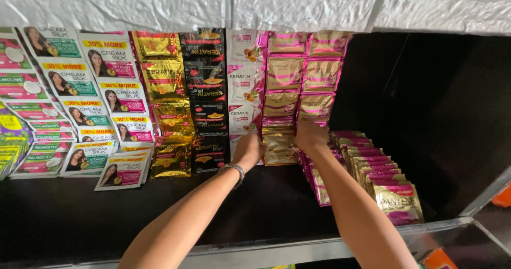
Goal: The person takes small sachets from a white cardboard box on the floor and places them onto a black shelf. They arrange the sachets in neat rows, organizing them by color and brand next to other similar products.
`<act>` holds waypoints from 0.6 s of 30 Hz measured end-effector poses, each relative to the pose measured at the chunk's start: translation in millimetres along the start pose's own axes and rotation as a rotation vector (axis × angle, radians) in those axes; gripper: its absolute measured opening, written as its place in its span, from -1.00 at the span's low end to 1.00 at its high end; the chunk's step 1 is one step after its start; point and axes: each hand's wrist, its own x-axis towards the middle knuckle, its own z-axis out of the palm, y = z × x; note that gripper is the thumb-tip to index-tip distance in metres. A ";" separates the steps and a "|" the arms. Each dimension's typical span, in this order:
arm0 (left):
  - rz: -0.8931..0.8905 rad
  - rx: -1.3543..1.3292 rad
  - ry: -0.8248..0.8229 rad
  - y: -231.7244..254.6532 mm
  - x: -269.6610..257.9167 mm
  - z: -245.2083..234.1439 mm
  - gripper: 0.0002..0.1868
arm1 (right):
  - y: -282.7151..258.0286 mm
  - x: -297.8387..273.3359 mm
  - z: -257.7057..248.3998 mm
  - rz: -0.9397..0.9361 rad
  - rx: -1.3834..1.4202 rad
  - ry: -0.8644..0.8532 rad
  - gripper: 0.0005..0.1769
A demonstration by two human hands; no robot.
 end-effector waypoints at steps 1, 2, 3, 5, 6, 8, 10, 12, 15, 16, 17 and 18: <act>0.033 -0.021 0.027 1.2 -2.4 -1.0 -0.73 | 3.8 5.2 4.3 -0.010 -0.015 0.031 -0.49; 0.063 -0.033 0.050 -0.2 -6.8 -4.5 -0.72 | 4.5 8.9 11.1 -0.021 -0.023 0.057 -0.46; 0.057 -0.024 0.044 1.6 -8.2 -7.5 -0.72 | 15.4 22.1 18.7 -0.022 -0.013 0.048 -0.46; 0.219 0.068 0.071 0.1 -15.6 -18.3 -0.74 | 29.1 45.3 37.1 -0.190 -0.086 0.444 -0.65; 0.199 0.068 0.064 4.5 -29.7 -29.5 -0.74 | 27.3 31.7 24.5 -0.200 -0.084 0.424 -0.65; 0.445 0.221 0.144 11.5 -59.5 -54.4 -0.86 | 19.9 4.9 -1.4 -0.290 -0.155 0.491 -0.64; 0.504 0.144 0.131 44.2 -148.7 -129.9 -0.84 | -2.2 -51.4 -29.9 -0.423 -0.033 0.597 -0.68; 0.554 0.071 0.134 44.6 -236.9 -188.1 -0.83 | -35.8 -113.1 -56.4 -0.563 0.104 0.701 -0.71; 0.570 0.072 0.141 -13.9 -340.4 -257.4 -0.78 | -105.8 -214.6 -68.1 -0.777 0.363 0.683 -0.87; 0.324 -0.025 0.033 -40.4 -373.3 -281.0 -0.77 | -131.9 -249.2 -62.6 -0.843 0.494 0.577 -0.89; 0.078 -0.129 -0.069 -66.9 -409.3 -305.0 -0.76 | -157.5 -285.2 -57.7 -0.901 0.623 0.464 -0.89; 0.003 -0.131 -0.053 -115.4 -433.3 -321.0 -0.76 | -188.2 -309.0 -37.4 -0.942 0.649 0.398 -0.89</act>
